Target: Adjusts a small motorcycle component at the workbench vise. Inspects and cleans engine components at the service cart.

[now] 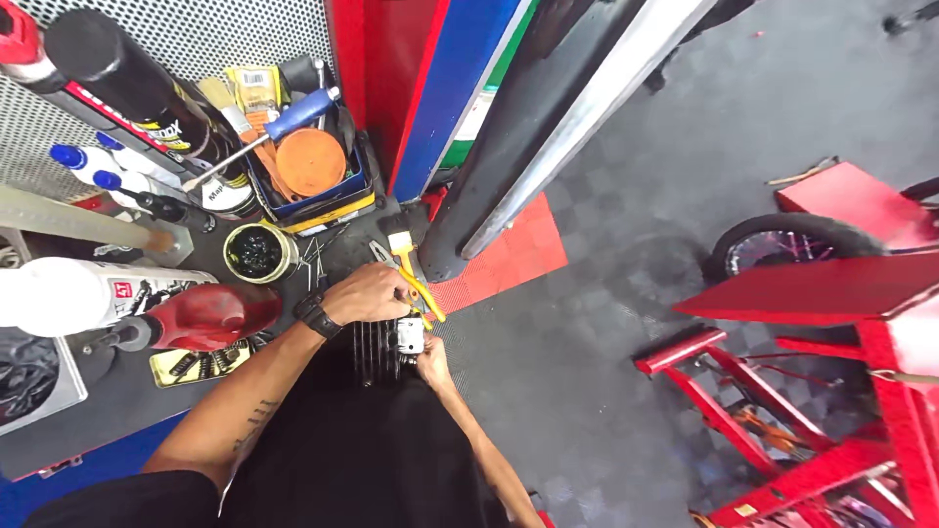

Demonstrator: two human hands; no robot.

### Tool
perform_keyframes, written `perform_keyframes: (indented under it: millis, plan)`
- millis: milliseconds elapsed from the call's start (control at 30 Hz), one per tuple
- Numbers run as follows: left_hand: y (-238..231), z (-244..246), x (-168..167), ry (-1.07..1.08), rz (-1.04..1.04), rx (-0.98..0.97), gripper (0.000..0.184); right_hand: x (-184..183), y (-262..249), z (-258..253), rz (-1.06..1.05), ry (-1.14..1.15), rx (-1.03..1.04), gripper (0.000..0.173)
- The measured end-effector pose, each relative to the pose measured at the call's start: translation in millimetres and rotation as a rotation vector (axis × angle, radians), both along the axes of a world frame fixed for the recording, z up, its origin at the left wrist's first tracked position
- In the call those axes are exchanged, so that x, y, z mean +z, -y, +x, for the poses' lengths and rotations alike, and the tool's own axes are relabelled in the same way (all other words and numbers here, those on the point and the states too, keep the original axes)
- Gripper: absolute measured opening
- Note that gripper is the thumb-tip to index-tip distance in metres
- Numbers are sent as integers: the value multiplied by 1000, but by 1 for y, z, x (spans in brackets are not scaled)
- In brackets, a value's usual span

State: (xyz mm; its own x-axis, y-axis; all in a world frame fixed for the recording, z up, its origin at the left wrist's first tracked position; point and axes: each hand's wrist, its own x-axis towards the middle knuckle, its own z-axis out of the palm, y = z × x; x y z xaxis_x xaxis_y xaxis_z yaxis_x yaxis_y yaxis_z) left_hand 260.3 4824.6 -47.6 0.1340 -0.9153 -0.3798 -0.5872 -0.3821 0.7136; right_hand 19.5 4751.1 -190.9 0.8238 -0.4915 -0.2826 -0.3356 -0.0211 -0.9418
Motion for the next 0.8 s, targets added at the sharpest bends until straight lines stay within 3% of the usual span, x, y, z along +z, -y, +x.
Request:
perform_keyframes:
  millis: [133, 367, 533, 600, 700, 800]
  plan:
    - [0, 0, -2, -13, -12, 27, 30, 0, 11, -1, 12, 35, 106, 19]
    - [-7, -1, -6, -26, -18, 127, 31, 6, 4, -1, 4, 21, 84, 20]
    - [-12, -6, -9, 83, -174, 176, 30, 12, 11, -2, -25, -19, 140, 22]
    - [-15, -9, -12, 107, -214, 193, 31, 24, 17, -7, 1, -25, 180, 32]
    - [-18, -10, -12, 108, -222, 228, 31, 44, 21, -17, -162, -8, 212, 58]
    - [-18, -11, -8, 105, -206, 240, 32, 61, 21, -27, -407, 38, 161, 51]
